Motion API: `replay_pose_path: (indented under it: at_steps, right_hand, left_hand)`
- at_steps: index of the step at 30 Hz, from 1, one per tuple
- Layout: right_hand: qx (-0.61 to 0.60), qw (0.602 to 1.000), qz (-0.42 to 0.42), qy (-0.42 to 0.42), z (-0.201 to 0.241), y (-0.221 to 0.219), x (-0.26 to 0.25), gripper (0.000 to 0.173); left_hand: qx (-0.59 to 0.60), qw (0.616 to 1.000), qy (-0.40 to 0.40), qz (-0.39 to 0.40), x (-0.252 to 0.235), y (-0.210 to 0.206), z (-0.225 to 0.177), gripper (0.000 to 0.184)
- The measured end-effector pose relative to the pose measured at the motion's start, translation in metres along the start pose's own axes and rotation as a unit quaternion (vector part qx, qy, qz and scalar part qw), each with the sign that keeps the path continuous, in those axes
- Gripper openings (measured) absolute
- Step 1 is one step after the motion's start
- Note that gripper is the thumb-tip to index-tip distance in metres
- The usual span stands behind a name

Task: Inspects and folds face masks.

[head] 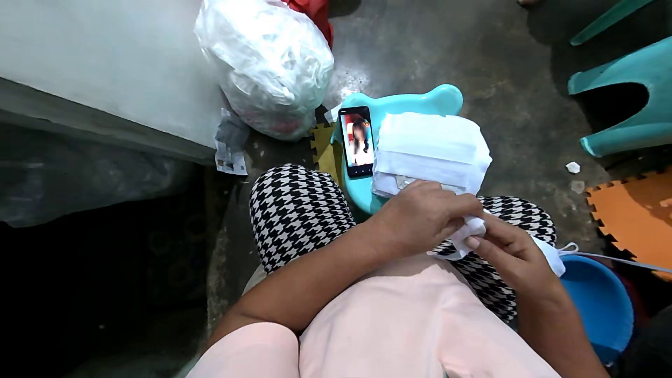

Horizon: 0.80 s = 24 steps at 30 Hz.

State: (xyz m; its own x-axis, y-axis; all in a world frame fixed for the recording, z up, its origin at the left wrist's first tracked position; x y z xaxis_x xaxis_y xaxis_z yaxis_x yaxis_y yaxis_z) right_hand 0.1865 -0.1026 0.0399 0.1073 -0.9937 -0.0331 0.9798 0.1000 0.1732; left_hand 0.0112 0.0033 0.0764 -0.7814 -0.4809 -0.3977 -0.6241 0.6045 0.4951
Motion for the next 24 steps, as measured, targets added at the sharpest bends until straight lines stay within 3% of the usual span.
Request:
replay_pose_path:
  at_steps: [4,8,13,19,24]
  right_hand:
    - [-0.054,0.999,-0.001,-0.005,0.001,0.001,-0.001,0.017]
    - [-0.018,0.999,0.008,-0.031,0.0,0.001,0.001,0.014]
    - [0.006,0.999,-0.035,-0.025,-0.007,0.012,0.002,0.023]
    - [0.024,1.0,-0.014,0.004,-0.005,0.01,-0.001,0.027]
    - [0.007,0.996,-0.082,0.035,-0.006,0.022,0.003,0.014]
  left_hand:
    - [0.067,0.997,0.031,-0.03,0.002,0.001,0.007,0.014]
    - [0.166,0.981,0.075,-0.062,0.007,0.004,0.009,0.016]
    - [0.193,0.966,0.135,-0.106,0.017,0.007,0.02,0.012]
    - [0.129,0.983,0.067,-0.107,0.011,0.0,0.008,0.015]
    - [0.083,0.992,0.02,-0.097,0.006,0.008,-0.001,0.014]
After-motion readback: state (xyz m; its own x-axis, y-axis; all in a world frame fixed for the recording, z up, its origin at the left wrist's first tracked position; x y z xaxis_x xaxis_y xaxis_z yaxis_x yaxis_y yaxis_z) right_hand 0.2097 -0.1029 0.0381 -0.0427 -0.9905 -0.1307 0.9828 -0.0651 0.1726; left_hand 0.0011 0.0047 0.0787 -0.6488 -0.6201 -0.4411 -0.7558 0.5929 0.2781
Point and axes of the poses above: each hand's wrist, its own x-axis away from the middle knuckle, its own y-axis out of the back of the hand, z = x × y, the point moved 3 cm from there along -x, towards the middle knuckle, and after that the axes turned 1 degree about x, right-handed, at the moved point
